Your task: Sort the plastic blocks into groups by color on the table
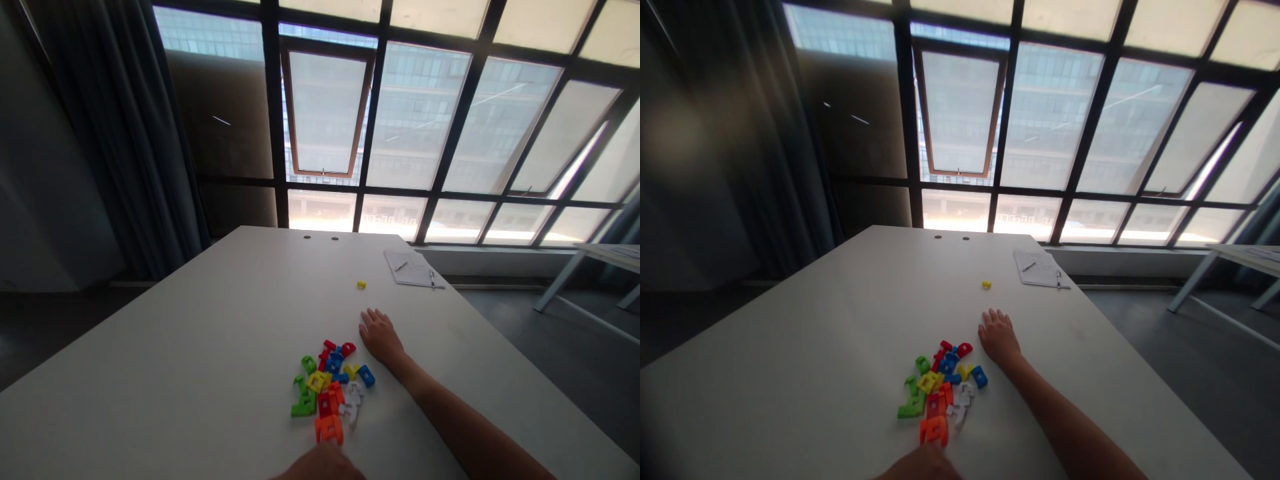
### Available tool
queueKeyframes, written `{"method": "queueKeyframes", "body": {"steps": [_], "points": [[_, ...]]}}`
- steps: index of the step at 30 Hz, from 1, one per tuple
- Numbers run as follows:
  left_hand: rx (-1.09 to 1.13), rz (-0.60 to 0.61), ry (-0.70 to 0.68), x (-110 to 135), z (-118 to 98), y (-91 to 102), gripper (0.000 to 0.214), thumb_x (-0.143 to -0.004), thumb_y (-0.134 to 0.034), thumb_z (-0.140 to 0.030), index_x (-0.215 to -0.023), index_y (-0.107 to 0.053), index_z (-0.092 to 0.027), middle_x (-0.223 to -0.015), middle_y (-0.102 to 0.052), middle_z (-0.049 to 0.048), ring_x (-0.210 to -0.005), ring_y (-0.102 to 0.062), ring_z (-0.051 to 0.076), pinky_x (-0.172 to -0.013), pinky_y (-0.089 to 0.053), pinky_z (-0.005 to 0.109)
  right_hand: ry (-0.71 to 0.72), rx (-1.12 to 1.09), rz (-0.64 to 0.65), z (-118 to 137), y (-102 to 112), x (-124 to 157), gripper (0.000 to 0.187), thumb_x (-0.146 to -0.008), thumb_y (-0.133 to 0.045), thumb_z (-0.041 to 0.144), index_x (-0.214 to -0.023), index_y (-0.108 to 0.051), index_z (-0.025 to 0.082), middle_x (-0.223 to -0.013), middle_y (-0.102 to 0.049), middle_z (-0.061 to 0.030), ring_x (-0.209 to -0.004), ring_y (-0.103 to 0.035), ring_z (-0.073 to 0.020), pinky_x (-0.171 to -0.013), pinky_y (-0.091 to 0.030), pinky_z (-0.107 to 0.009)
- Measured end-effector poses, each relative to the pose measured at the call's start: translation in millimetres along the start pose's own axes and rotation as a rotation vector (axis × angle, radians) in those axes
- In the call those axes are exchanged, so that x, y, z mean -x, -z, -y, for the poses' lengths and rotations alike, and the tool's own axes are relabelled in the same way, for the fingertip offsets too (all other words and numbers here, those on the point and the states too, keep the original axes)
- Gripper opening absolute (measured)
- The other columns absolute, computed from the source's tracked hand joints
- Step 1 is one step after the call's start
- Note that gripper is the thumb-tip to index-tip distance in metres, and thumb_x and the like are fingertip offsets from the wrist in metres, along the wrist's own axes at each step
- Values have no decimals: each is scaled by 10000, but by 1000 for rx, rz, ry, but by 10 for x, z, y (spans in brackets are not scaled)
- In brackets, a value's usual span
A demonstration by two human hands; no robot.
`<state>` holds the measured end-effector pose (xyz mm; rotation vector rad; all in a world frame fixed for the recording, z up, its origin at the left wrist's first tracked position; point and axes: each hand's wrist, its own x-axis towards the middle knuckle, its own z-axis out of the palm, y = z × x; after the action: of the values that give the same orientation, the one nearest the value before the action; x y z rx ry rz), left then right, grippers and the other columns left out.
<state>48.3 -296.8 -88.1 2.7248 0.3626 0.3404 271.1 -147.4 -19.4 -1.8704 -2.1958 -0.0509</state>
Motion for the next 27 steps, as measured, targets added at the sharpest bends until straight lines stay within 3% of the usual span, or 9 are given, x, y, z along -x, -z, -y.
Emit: {"method": "queueKeyframes", "body": {"steps": [6,9,12,17,21,25,27], "points": [[-28,-36,-39,44,-38,7,378,-1037,-489,-447,-812,-662,-197,-531,-553,-52,-441,-482,67,-481,-321,179,174,-92,-86,107,78,497,398,-974,-500,249,-1343,-637,187,-1412,-606,-120,-1358,-497,-300,-1151,-379,-486],[-56,-37,-23,54,-28,-17,408,-1029,-501,-462,-754,-635,-192,-509,-532,-53,-432,-471,72,-472,-311,188,205,-184,-111,139,135,556,350,-949,-519,204,-1250,-696,216,-1318,-676,-100,-1280,-571,-296,-1104,-431,-507],[-69,-29,-9,58,-2,-51,447,-1018,-516,-471,-682,-594,-186,-476,-497,-53,-409,-440,76,-452,-296,199,337,-382,-137,151,251,542,340,-963,-498,186,-1227,-707,236,-1238,-722,-74,-1182,-632,-240,-1050,-486,-451],[-67,-21,-9,69,36,-110,447,-1015,-532,-448,-660,-570,-179,-473,-480,-55,-402,-408,74,-438,-285,201,633,-480,11,192,482,569,357,-993,-510,219,-1296,-676,307,-1330,-683,-16,-1304,-545,-229,-1090,-446,-454],[-53,-26,-11,70,31,-116,416,-1015,-542,-437,-692,-584,-178,-491,-488,-60,-418,-419,67,-449,-288,192,626,-492,72,207,499,562,314,-1002,-528,259,-1258,-708,290,-1323,-688,-26,-1296,-548,-246,-1097,-436,-460],[-14,-43,-42,58,11,-80,448,-1022,-534,-433,-662,-557,-167,-493,-491,-62,-421,-442,48,-436,-263,180,573,-483,34,185,387,513,334,-1032,-467,279,-1269,-702,263,-1309,-695,-50,-1259,-568,-249,-1064,-461,-449],[-16,-43,-42,55,1,-64,452,-1019,-540,-435,-658,-557,-165,-495,-502,-61,-422,-453,46,-437,-263,179,475,-428,-8,173,329,494,352,-1040,-442,292,-1292,-685,258,-1311,-693,-54,-1259,-567,-256,-1069,-450,-464]]}}
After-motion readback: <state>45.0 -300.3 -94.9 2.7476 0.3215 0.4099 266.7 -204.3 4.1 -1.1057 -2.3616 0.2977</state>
